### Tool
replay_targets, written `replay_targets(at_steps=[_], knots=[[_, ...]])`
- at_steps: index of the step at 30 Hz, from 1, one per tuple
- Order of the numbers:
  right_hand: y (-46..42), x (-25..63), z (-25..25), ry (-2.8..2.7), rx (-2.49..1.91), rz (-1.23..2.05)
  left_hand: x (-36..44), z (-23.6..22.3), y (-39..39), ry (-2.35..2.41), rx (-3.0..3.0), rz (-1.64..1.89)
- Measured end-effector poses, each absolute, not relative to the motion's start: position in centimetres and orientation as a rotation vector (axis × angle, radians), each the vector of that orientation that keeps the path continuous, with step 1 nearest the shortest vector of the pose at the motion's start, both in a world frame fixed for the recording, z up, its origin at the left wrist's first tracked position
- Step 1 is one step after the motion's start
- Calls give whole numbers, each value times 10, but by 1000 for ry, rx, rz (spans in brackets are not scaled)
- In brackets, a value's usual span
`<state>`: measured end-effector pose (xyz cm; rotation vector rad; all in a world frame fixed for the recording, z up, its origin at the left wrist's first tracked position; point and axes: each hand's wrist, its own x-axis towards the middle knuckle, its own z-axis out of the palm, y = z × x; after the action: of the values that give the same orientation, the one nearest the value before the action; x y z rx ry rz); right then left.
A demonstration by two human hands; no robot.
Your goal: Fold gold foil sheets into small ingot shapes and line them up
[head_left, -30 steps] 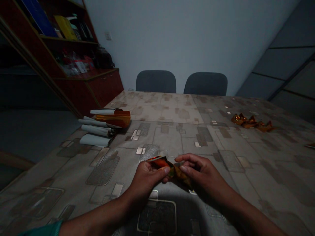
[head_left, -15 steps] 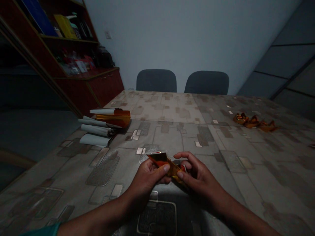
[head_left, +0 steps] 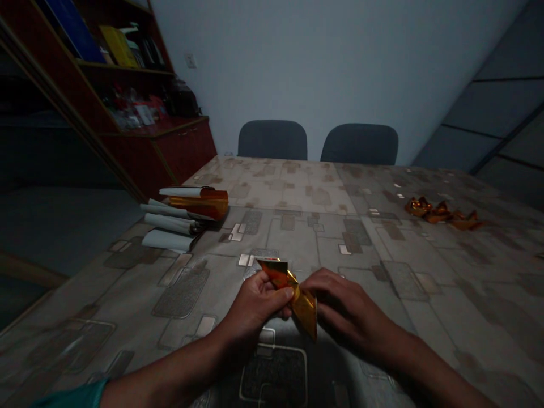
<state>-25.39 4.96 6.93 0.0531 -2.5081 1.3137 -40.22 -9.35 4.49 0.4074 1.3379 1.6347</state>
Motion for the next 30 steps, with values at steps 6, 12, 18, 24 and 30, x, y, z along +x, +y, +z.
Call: replay_targets(at_steps=[6, 12, 18, 24, 30], knots=[[51, -257, 64, -2549, 191, 1247, -399, 49, -93, 1301, 506, 1601], [59, -254, 67, -2552, 211, 1219, -400, 50, -92, 1335, 483, 1586], [54, -256, 67, -2499, 44, 1430, -399, 48, -94, 1307, 532, 1602], [49, -259, 68, -2422, -16, 1515, -400, 48, -95, 1318, 500, 1627], [50, -258, 69, -2435, 7, 1506, -400, 51, -94, 1287, 488, 1622]])
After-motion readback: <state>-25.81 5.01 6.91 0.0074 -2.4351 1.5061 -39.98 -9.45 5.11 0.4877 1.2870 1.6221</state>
